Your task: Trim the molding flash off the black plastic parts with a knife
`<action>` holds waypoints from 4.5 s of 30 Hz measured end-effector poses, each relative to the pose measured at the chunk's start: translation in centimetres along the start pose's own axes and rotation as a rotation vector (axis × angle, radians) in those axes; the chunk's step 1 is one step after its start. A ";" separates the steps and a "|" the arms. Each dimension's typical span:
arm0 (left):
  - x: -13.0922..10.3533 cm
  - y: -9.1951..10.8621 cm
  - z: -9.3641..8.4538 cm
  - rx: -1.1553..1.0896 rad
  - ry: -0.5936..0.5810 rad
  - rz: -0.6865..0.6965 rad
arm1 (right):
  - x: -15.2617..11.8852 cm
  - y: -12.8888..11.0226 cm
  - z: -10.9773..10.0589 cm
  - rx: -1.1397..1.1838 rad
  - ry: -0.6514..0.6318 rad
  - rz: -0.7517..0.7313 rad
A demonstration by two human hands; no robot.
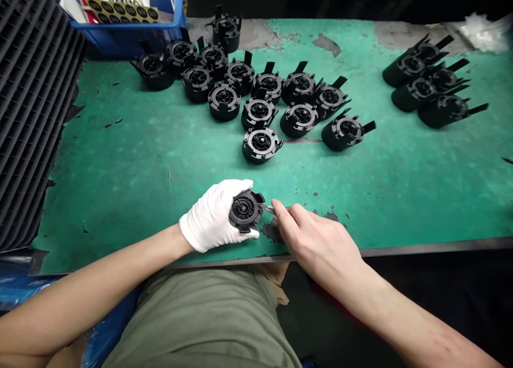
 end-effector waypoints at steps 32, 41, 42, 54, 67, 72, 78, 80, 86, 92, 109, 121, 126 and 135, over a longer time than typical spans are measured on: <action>0.6 0.4 -0.6 -0.215 -0.315 0.058 | 0.6 3.2 0.9 0.399 -0.068 -0.162; 0.7 0.1 -0.1 -0.187 -0.275 0.064 | 1.8 3.0 0.6 0.257 -0.176 -0.310; 0.7 0.1 -0.1 -0.186 -0.274 0.066 | 1.9 3.1 0.7 0.256 -0.182 -0.324; 0.5 0.0 0.1 -0.192 -0.289 0.054 | 3.0 3.8 0.5 0.193 -0.259 -0.472; -0.9 -1.0 -2.2 -0.300 -0.250 -0.131 | 2.5 7.4 1.5 0.476 -0.190 -0.271; -2.7 0.3 -3.0 -0.115 -0.083 -0.229 | 1.2 10.5 2.4 0.171 0.029 0.083; -2.1 2.9 1.0 0.068 0.125 -0.448 | 4.6 9.2 2.7 0.003 -0.048 -0.045; -1.5 3.0 1.8 0.089 0.130 -0.500 | 5.0 9.2 3.2 0.026 -0.120 -0.061; -1.3 1.3 -0.1 -0.112 0.049 -0.498 | 1.8 9.9 5.2 0.106 -0.209 0.117; -2.6 0.0 -3.5 -0.060 -0.042 -0.320 | 0.5 7.6 4.2 0.301 -0.079 0.237; -0.6 -1.1 -1.8 -0.208 -0.103 -0.197 | -1.3 2.8 1.3 0.627 0.121 0.279; -3.4 -1.3 -2.7 -0.190 -0.144 -0.107 | 1.8 -0.5 -0.2 0.549 0.085 -0.059; -3.4 -1.1 -2.8 -0.137 -0.126 -0.085 | 2.5 -1.0 -0.7 0.468 0.108 -0.116; -3.5 -0.7 -2.9 -0.077 -0.105 -0.055 | 3.1 -0.5 -1.0 0.408 0.113 -0.163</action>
Point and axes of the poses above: each hand's wrist, its own x-axis towards the middle knuckle, its own z-axis out of the palm, y = z × x, the point moved 6 cm from there along x, towards the middle knuckle, and after that the axes turned 5 degrees about -y, right-handed, at the moved point
